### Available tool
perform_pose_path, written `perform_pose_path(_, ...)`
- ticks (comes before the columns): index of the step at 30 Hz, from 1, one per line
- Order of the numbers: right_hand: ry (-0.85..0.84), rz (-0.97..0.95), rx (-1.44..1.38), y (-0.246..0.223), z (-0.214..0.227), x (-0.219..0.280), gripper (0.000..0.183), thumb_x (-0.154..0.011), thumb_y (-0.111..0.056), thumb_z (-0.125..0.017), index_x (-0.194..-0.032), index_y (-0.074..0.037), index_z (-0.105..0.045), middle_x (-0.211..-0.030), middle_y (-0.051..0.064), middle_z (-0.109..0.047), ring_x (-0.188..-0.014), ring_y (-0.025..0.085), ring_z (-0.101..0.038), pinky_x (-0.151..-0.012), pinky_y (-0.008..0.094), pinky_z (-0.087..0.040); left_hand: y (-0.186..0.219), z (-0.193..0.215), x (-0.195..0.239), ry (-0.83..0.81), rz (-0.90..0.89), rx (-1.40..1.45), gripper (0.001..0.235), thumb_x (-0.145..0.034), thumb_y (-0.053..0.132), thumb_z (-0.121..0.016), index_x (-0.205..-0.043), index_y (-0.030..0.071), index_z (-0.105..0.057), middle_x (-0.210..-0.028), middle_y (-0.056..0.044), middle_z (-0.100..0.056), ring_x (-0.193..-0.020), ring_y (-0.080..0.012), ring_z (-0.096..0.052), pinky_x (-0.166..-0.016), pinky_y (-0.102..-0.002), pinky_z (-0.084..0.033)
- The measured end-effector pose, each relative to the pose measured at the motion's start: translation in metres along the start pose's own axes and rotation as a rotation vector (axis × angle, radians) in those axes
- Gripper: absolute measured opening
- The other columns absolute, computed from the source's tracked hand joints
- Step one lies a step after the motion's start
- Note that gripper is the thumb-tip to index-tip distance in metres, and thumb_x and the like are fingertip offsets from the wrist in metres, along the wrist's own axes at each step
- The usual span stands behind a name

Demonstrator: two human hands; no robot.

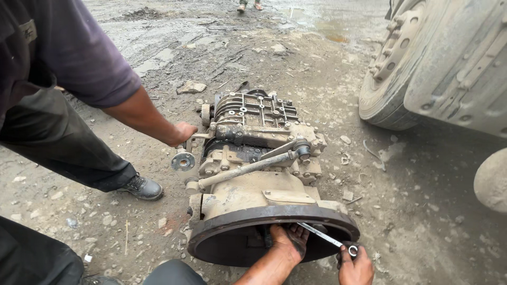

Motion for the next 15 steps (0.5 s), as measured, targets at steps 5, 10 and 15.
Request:
perform_pose_path(5,-0.050,0.062,-0.367,0.044,-0.022,-0.035,0.011,-0.093,-0.005,-0.069,-0.101,0.003,-0.071,-0.064,0.015,-0.065,-0.047,0.019,-0.057,-0.045,0.033,-0.044,0.004,0.014,-0.045,0.067,-0.011,-0.065,0.042,-0.100,0.051,-0.051,-0.102,0.011,-0.063,-0.090,-0.005,-0.065,-0.085,-0.0212,-0.063,-0.080,-0.038,-0.055)
perform_pose_path(10,-0.092,-0.020,-0.427,0.076,-0.038,-0.063,0.009,-0.089,0.002,-0.072,-0.097,0.007,-0.071,-0.061,0.018,-0.063,-0.042,0.021,-0.053,-0.040,0.033,-0.039,0.013,0.014,-0.070,0.129,-0.007,-0.060,0.036,-0.101,0.045,-0.052,-0.095,0.011,-0.062,-0.078,-0.003,-0.061,-0.073,-0.0202,-0.061,-0.074,-0.040,-0.057)
perform_pose_path(15,-0.003,-0.028,-0.496,0.091,-0.010,-0.076,0.011,-0.090,0.001,-0.069,-0.100,0.005,-0.068,-0.063,0.016,-0.065,-0.043,0.019,-0.058,-0.036,0.034,-0.043,0.006,0.012,-0.045,0.039,0.203,-0.323,0.050,-0.101,0.054,-0.045,-0.089,0.010,-0.064,-0.070,-0.004,-0.059,-0.064,-0.0187,-0.056,-0.064,-0.036,-0.052)
Point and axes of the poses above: each hand's wrist, its own x-axis away from the middle knuckle, its own z-axis out of the back of the hand, y = z × x, the point moved 5 cm from there along -x, towards the middle knuckle
